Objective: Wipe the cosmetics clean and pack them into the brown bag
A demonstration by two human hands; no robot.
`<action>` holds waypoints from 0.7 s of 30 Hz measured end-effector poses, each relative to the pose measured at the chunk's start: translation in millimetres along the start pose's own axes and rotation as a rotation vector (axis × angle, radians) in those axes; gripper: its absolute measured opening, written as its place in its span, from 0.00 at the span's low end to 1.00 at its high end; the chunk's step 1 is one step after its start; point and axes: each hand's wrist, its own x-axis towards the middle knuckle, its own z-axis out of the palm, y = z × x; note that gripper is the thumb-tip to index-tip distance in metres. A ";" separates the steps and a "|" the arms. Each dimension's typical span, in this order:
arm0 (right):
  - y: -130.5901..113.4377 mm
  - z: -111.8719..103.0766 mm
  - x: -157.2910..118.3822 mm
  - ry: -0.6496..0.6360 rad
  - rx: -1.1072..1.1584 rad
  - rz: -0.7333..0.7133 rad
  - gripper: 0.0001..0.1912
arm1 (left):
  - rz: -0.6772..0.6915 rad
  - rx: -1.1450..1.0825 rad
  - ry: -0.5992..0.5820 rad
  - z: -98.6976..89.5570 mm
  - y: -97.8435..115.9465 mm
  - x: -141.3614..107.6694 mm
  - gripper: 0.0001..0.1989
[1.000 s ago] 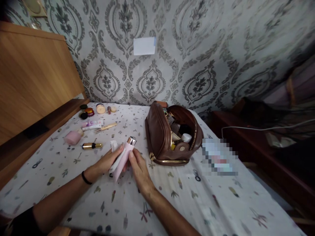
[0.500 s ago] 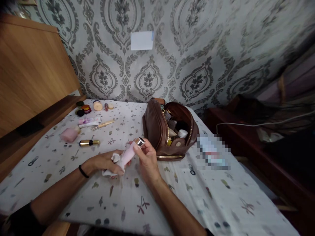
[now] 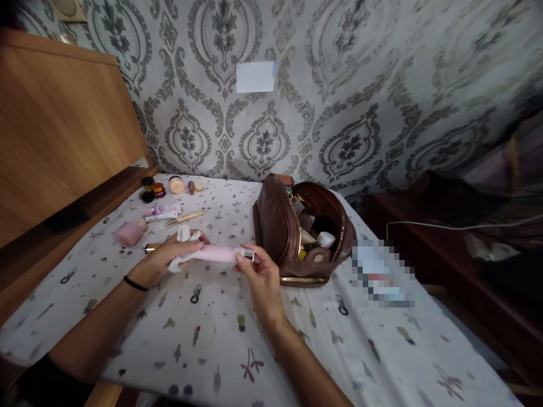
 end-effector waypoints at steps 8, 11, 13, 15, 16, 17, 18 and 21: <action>13.3 9.5 -11.7 -0.212 -0.173 0.103 0.23 | 0.119 -0.264 0.286 0.0 -1.8 15.6 0.19; 15.1 12.6 -16.2 -0.276 -0.166 0.160 0.24 | 0.116 -0.354 0.294 6.9 -3.3 14.3 0.25; 14.3 14.1 -18.1 -0.315 -0.151 0.178 0.25 | 0.119 -0.410 0.298 13.3 -5.1 13.2 0.29; 12.3 15.5 -19.4 -0.348 -0.132 0.185 0.25 | 0.134 -0.455 0.314 20.5 -7.9 12.3 0.32; 11.3 16.2 -20.0 -0.370 -0.119 0.189 0.25 | 0.142 -0.471 0.327 24.3 -9.8 11.7 0.33; 10.5 16.9 -20.7 -0.396 -0.103 0.196 0.25 | 0.149 -0.477 0.341 28.1 -12.1 11.0 0.34; 9.9 17.6 -21.5 -0.424 -0.084 0.207 0.24 | 0.153 -0.473 0.351 32.0 -14.6 10.1 0.33; 10.4 19.3 -24.2 -0.470 -0.002 0.269 0.23 | 0.134 -0.417 0.327 43.3 -22.3 4.6 0.29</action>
